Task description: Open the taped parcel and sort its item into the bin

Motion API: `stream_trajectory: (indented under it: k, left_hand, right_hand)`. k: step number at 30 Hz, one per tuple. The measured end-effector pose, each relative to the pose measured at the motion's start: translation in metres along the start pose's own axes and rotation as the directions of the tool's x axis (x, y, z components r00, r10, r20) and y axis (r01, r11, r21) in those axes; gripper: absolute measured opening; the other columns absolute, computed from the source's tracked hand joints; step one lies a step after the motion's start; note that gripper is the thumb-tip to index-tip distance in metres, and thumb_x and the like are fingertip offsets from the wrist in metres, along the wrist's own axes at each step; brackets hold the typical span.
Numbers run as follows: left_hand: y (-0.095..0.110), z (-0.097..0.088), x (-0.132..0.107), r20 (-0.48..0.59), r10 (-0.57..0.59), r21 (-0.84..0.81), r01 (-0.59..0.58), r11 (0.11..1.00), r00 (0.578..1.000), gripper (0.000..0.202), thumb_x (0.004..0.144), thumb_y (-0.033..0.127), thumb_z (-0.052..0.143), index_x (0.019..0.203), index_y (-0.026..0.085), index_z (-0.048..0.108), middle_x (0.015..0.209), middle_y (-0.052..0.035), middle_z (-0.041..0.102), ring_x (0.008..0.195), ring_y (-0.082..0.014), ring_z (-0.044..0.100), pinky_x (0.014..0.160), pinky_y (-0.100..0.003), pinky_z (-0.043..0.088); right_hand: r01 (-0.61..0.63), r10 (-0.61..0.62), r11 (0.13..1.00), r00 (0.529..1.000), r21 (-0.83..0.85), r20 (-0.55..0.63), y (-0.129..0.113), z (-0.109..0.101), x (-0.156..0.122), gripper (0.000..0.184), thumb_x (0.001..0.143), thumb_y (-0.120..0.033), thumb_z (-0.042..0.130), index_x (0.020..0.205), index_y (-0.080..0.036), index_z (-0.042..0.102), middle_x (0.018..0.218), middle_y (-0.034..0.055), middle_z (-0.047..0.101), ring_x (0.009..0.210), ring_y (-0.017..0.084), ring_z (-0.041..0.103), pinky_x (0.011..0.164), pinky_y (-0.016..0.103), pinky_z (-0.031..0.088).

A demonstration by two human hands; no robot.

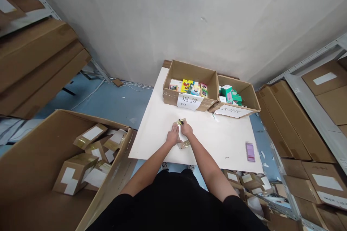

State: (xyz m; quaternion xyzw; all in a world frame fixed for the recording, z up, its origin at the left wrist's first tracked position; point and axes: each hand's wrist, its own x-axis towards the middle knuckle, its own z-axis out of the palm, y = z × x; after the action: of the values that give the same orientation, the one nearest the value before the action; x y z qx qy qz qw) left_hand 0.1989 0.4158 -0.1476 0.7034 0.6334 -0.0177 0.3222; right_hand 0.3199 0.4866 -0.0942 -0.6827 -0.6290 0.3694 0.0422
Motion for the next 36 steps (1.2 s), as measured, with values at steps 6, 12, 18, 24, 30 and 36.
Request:
stream_trajectory:
  k: [6,12,18,24,30,36]
  left_hand:
    - [0.0,-0.008,-0.002,0.033,-0.006,0.039,0.004,0.999,0.999,0.12,0.08,0.065,0.077,0.171,0.021,0.012,0.178,-0.0157,-0.001,0.163,-0.0397,-0.008,0.115,-0.06,0.043]
    - [0.0,-0.012,-0.006,0.039,-0.006,0.022,0.005,1.0,0.999,0.119,0.081,0.063,0.077,0.171,0.023,0.011,0.178,-0.0123,-0.002,0.163,-0.0384,-0.009,0.116,-0.061,0.042]
    - [0.009,-0.019,-0.007,0.089,-0.092,0.107,0.082,0.991,0.992,0.123,0.079,0.063,0.077,0.171,0.028,0.005,0.178,-0.0056,-0.007,0.162,-0.034,-0.018,0.122,-0.058,0.036]
    - [0.023,-0.021,-0.004,0.129,-0.102,0.163,0.08,0.983,0.986,0.126,0.077,0.062,0.08,0.171,0.026,0.004,0.178,-0.0071,-0.006,0.163,-0.033,-0.016,0.124,-0.055,0.033]
    - [0.02,-0.016,-0.012,0.046,-0.085,0.147,0.077,0.986,0.995,0.116,0.084,0.072,0.068,0.171,0.027,0.006,0.179,-0.0053,-0.002,0.163,-0.0328,-0.013,0.12,-0.054,0.039]
    - [0.078,0.016,-0.016,-0.153,-0.207,0.173,0.232,0.957,0.966,0.101,0.098,0.07,0.045,0.169,0.006,0.013,0.175,-0.0232,0.016,0.162,-0.0413,0.008,0.119,-0.052,0.04]
  right_hand:
    - [-0.076,0.076,0.99,0.997,-0.116,-0.003,-0.011,0.01,0.005,0.038,0.091,-0.044,0.075,0.121,-0.025,0.061,0.093,0.0121,0.077,0.091,0.031,0.075,0.08,0.038,0.052]
    - [-0.056,0.06,0.995,0.997,-0.077,0.046,0.003,0.006,-0.025,0.037,0.094,-0.041,0.071,0.123,-0.02,0.063,0.1,0.0152,0.078,0.093,0.028,0.076,0.078,0.035,0.054]
    - [-0.103,0.242,0.893,0.93,-0.437,0.275,0.047,-0.014,-0.093,0.034,0.093,-0.026,0.066,0.125,-0.017,0.063,0.107,0.0167,0.076,0.077,0.028,0.078,0.071,0.036,0.059]
    - [-0.066,0.292,0.827,0.899,-0.559,0.326,0.061,-0.024,-0.134,0.04,0.098,-0.016,0.054,0.138,-0.016,0.055,0.118,0.0191,0.074,0.084,0.027,0.079,0.075,0.035,0.057]
    - [-0.136,0.249,0.876,0.949,-0.462,0.193,0.088,-0.023,-0.157,0.028,0.107,-0.028,0.043,0.129,-0.018,0.056,0.115,0.0178,0.075,0.104,0.031,0.075,0.08,0.034,0.053]
    - [-0.321,0.32,0.947,0.946,0.023,0.048,0.165,-0.025,-0.197,0.028,0.109,-0.04,0.037,0.126,-0.022,0.051,0.081,0.0044,0.073,0.064,0.02,0.074,0.067,0.028,0.051]
